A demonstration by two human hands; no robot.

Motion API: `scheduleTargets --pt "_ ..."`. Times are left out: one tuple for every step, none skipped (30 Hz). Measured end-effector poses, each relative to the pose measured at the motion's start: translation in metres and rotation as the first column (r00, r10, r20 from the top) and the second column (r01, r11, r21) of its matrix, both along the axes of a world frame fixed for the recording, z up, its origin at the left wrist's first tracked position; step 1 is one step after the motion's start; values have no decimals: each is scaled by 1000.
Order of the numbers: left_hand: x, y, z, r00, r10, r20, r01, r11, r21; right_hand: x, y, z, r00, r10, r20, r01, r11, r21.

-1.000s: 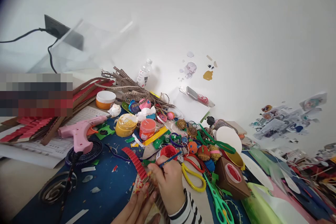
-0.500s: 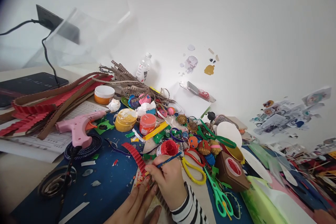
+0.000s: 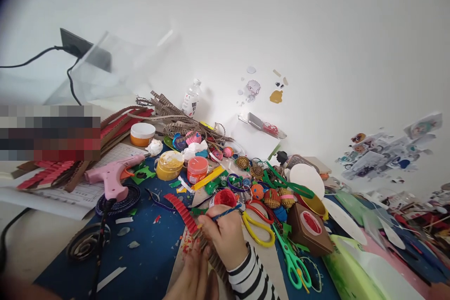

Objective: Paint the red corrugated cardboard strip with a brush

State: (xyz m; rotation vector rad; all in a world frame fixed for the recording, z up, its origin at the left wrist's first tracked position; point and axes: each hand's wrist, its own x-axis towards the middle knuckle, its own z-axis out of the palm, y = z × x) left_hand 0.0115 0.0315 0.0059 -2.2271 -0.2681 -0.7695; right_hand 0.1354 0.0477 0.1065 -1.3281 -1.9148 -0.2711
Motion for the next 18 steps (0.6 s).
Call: scheduleTargets --pt "4 -2 1 1000 7 0 -7 1000 13 0 0 0 1000 3 -5 -3 1000 -1" --pt "8 -4 2 1000 14 4 -14 1000 23 0 0 0 1000 8 -7 -8 1000 -3" --pt "12 -6 3 1000 18 9 -19 999 30 0 -1 1 1000 13 -9 -13 1000 -7" --pt "14 -8 3 1000 20 11 -21 999 34 0 -1 1 1000 17 -11 -17 1000 -10" --pt "14 -9 4 1000 22 9 -22 999 34 0 -1 1 1000 20 -17 -20 1000 -16" --pt "14 -10 5 1000 22 2 -22 999 35 0 -1 1 999 24 -23 -25 999 -22" --pt "13 -10 6 1000 21 -7 -21 999 39 0 -1 1 999 30 -29 -31 999 -30" --pt "11 -9 8 1000 21 -16 -20 999 46 0 -2 1 999 37 -33 -38 999 -37" --pt "9 -8 10 1000 22 -22 -20 998 55 -1 -2 2 998 42 -36 -44 998 -40" --pt "7 -7 11 999 24 -26 -22 998 64 -1 -2 2 998 44 -38 -46 998 -41" --pt "6 -6 12 999 26 -27 -24 997 73 -1 -3 3 998 42 -40 -44 998 -38" --pt "6 -5 12 999 29 -26 -27 996 80 -1 -3 3 998 40 -41 -42 999 -35" --pt "6 -5 12 999 32 -23 -30 996 85 -2 -3 4 998 40 -40 -41 999 -34" --pt "7 -5 11 999 35 -19 -33 996 88 -2 -3 4 999 41 -35 -42 999 -33" --pt "8 -6 10 999 41 -13 -40 995 86 -2 -4 4 999 41 -27 -41 999 -32" --pt "9 -7 8 999 49 -6 -48 996 81 -1 -4 4 999 37 -17 -38 999 -28" --pt "11 -8 7 998 57 0 -56 996 71 -1 -4 4 1000 28 -8 -29 999 -23" --pt "12 -9 5 998 62 3 -62 996 59 -1 -4 4 1000 16 -2 -16 1000 -18"
